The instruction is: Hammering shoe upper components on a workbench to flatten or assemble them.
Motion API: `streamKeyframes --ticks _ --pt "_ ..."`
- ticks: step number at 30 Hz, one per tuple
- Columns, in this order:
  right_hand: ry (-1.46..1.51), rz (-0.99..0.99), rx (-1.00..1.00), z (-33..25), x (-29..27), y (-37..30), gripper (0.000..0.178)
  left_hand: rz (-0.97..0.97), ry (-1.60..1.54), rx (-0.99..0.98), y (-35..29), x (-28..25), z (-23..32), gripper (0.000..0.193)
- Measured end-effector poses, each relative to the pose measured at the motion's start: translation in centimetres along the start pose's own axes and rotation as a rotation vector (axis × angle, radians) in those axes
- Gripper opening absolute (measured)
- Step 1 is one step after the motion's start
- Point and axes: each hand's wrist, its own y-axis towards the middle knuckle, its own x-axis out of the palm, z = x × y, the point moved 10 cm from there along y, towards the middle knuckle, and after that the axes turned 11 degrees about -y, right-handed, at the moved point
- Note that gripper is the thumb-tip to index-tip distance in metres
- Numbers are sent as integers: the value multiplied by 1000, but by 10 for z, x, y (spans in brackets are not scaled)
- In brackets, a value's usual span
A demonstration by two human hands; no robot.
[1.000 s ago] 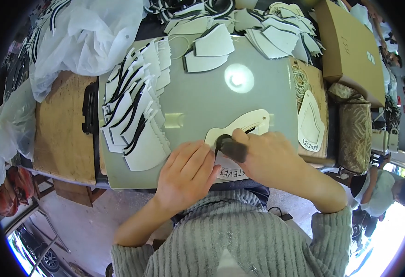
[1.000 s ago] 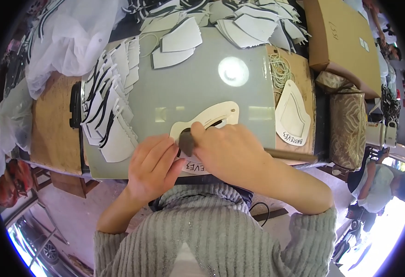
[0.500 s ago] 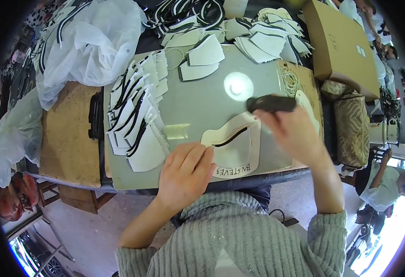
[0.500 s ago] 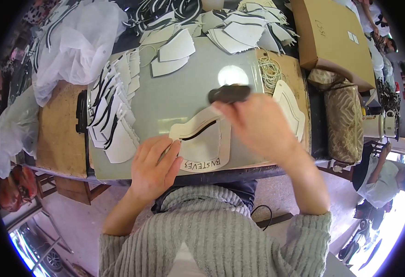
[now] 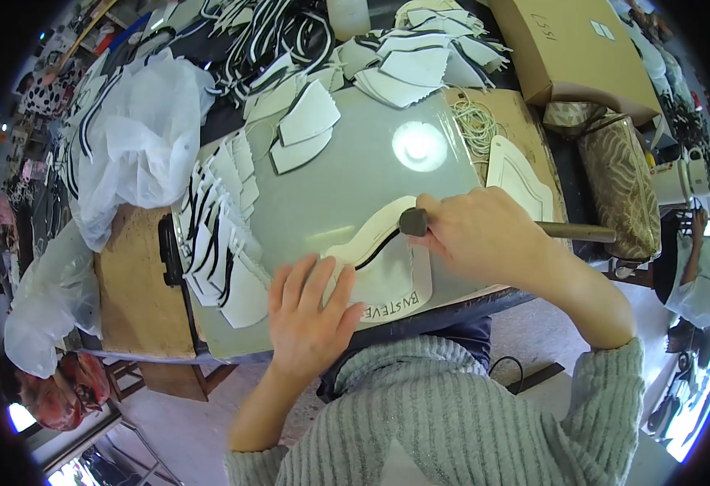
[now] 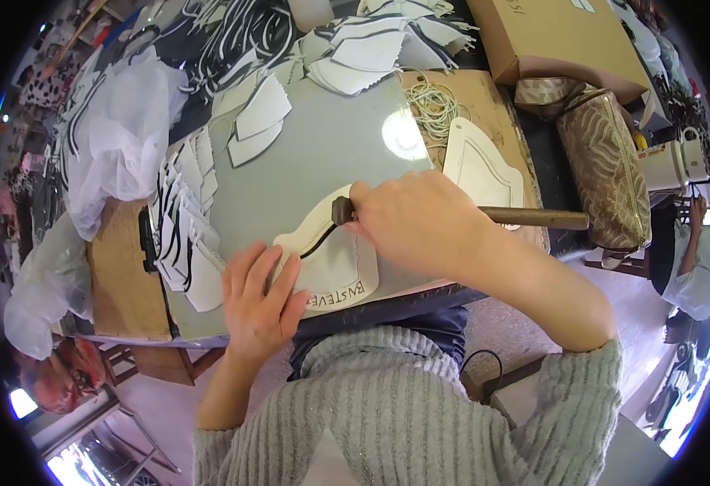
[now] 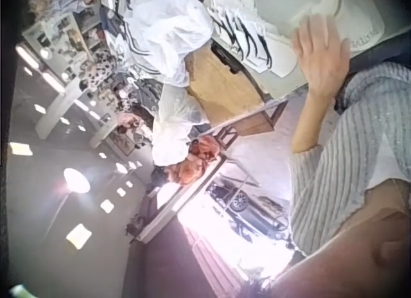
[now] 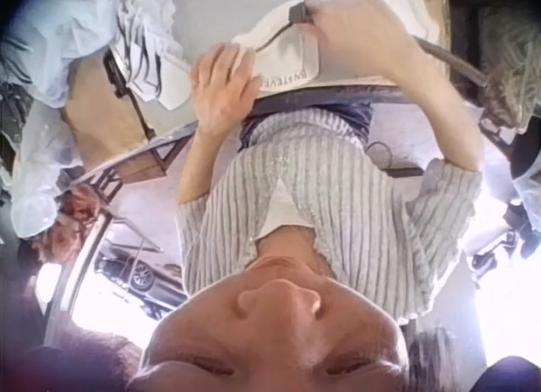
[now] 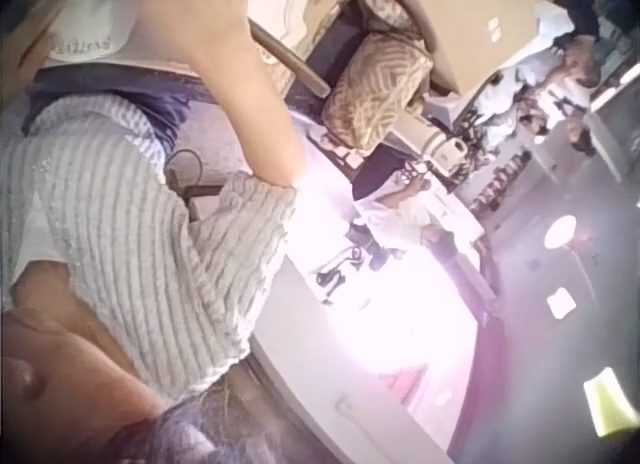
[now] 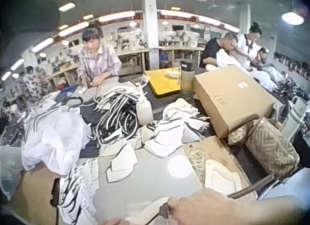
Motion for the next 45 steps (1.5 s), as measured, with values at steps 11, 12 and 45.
streamKeyframes --ticks 11,12,45 --pt "964 -68 276 40 31 -6 34 54 -193 179 23 -6 15 32" --pt "1050 -182 315 41 42 -11 35 53 -192 179 33 -5 19 32" --pt "1367 100 498 26 69 -22 25 102 -630 390 86 -68 -1 13"
